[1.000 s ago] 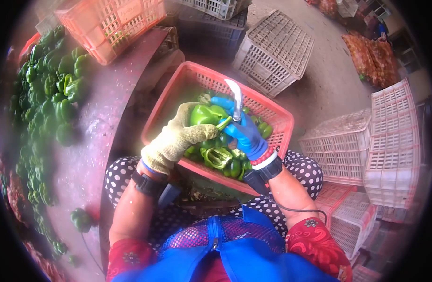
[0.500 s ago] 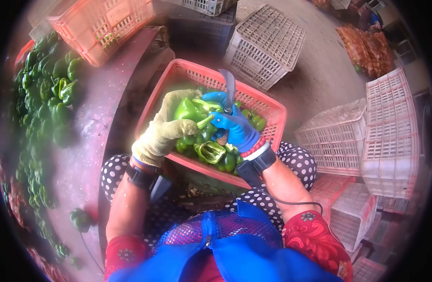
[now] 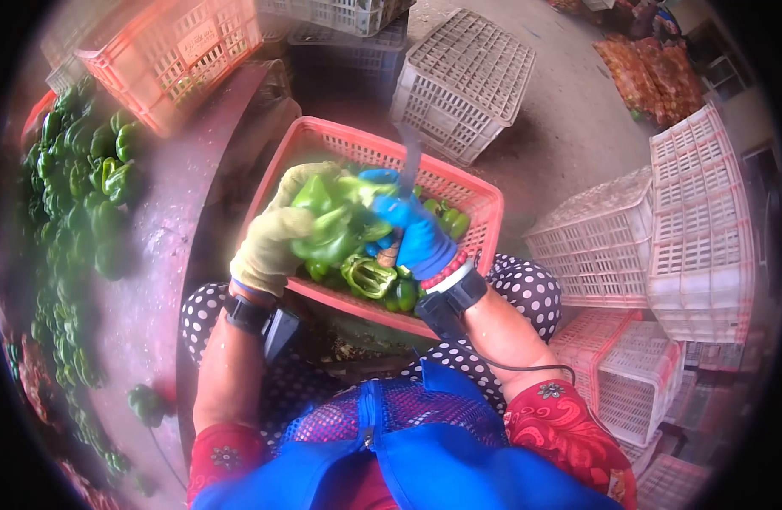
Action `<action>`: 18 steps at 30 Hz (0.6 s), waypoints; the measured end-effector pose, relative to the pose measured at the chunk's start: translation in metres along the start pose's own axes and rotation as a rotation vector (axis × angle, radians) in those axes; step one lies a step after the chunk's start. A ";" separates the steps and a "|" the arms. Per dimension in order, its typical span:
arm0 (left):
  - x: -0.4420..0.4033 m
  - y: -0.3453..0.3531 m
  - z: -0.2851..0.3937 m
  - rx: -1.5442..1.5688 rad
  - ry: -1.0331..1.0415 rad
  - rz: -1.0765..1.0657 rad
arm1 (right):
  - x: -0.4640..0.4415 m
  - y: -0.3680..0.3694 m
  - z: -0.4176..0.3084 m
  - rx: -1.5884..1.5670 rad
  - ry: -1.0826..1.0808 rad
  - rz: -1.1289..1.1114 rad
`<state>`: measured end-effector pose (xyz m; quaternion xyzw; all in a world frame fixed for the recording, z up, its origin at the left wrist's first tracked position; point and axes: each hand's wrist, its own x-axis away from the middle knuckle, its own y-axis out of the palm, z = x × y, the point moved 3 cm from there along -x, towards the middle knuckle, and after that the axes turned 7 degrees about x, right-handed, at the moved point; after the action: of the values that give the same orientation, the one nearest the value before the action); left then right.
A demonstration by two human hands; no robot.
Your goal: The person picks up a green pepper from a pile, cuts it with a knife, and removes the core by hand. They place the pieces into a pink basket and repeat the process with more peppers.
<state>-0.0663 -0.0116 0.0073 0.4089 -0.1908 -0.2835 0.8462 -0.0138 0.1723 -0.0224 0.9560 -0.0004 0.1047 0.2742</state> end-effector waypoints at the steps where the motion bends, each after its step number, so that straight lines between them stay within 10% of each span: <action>1: 0.000 -0.005 0.002 0.057 -0.019 -0.052 | 0.001 0.000 0.000 -0.099 0.027 0.027; 8: -0.015 -0.001 0.033 0.277 0.298 -0.053 | -0.011 -0.023 -0.014 -0.503 0.026 0.050; 13: -0.016 -0.011 0.044 0.181 0.344 0.048 | -0.005 -0.036 -0.041 0.463 0.011 0.148; 18: -0.011 0.023 0.016 -0.429 0.378 0.237 | 0.004 0.020 0.000 -0.287 0.384 -0.102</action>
<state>-0.0764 -0.0022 0.0342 0.2412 -0.0122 -0.1354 0.9609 -0.0111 0.1559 -0.0113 0.8687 0.0852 0.2691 0.4070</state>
